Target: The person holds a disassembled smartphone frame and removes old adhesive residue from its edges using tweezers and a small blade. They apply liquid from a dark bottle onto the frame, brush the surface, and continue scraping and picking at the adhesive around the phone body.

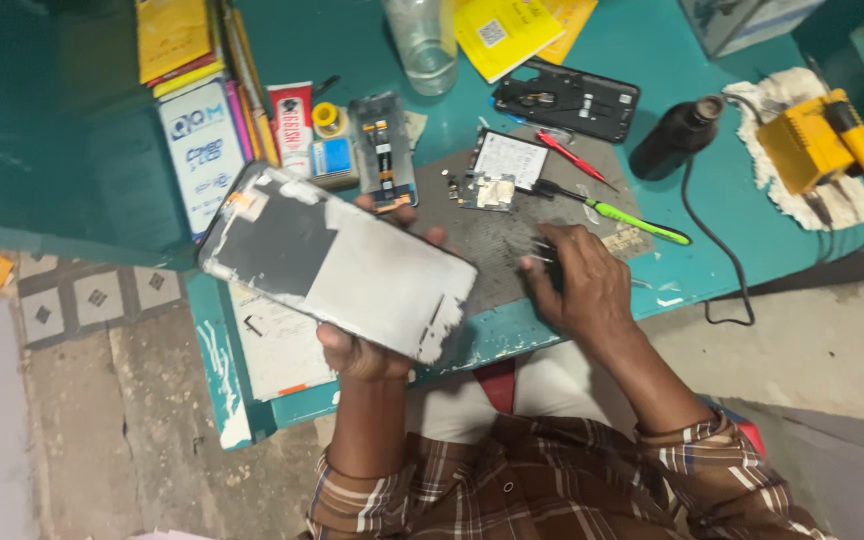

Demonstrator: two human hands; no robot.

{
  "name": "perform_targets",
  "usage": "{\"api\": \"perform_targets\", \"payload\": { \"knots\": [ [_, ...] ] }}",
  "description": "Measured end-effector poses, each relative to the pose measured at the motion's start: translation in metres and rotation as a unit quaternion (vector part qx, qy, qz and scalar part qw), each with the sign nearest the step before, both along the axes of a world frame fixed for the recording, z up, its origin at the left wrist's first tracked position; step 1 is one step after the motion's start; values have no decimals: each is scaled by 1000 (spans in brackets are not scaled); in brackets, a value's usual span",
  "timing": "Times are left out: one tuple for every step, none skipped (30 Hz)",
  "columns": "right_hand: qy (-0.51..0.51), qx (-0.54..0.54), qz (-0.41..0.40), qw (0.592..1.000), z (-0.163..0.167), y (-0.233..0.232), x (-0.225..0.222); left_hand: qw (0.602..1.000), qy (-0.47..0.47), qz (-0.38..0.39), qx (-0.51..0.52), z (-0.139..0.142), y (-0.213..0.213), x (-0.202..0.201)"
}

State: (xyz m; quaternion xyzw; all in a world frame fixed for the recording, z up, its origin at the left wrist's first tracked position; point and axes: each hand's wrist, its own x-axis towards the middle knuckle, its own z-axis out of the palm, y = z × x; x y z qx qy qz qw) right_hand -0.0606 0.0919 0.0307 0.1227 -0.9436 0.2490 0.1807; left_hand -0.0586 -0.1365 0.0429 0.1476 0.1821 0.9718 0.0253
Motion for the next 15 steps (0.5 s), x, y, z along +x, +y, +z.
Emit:
{"api": "perform_targets", "payload": {
  "knots": [
    [-2, 16, -2, 1000, -4, 0, -2, 999, 7, -25, 24, 2, 3, 0],
    [-3, 32, -4, 999, -8, -1, -4, 998, 6, -43, 37, 3, 6, 0],
    [-7, 31, -3, 999, -11, 0, -5, 997, 5, -61, 50, 3, 9, 0],
    [-12, 30, -3, 999, -14, 0, -5, 996, -4, -73, 51, 3, 12, 0],
    [-16, 29, -6, 999, -16, 1, -4, 995, -13, -87, 53, 2, 15, 1],
    [-9, 32, -1, 999, -18, 2, -4, 994, -16, -92, 59, 1, 16, 1],
    [-3, 35, 2, 999, -18, 3, -3, 993, -19, -97, 66, 0, 18, 2],
    [2, 38, 6, 999, -19, 4, -3, 992, -22, -103, 72, 0, 19, 2],
    [2, 43, 6, 999, -19, 5, -2, 992, -22, -103, 70, -1, 20, 2],
    [1, 47, 7, 999, -19, 5, -2, 992, -22, -102, 69, -1, 21, 3],
    [-1, 51, 8, 999, -19, 6, -1, 992, -23, -101, 67, -1, 21, 3],
    [3, 47, 10, 999, -19, 6, -1, 993, -26, -99, 60, -2, 22, 3],
    [9, 43, 11, 999, -19, 6, -1, 994, -27, -97, 53, -2, 22, 3],
    [14, 38, 13, 999, -19, 6, -1, 994, -29, -95, 46, -2, 23, 3],
    [13, 38, 13, 999, -18, 6, -1, 994, -31, -97, 43, -3, 23, 3]
  ]
}}
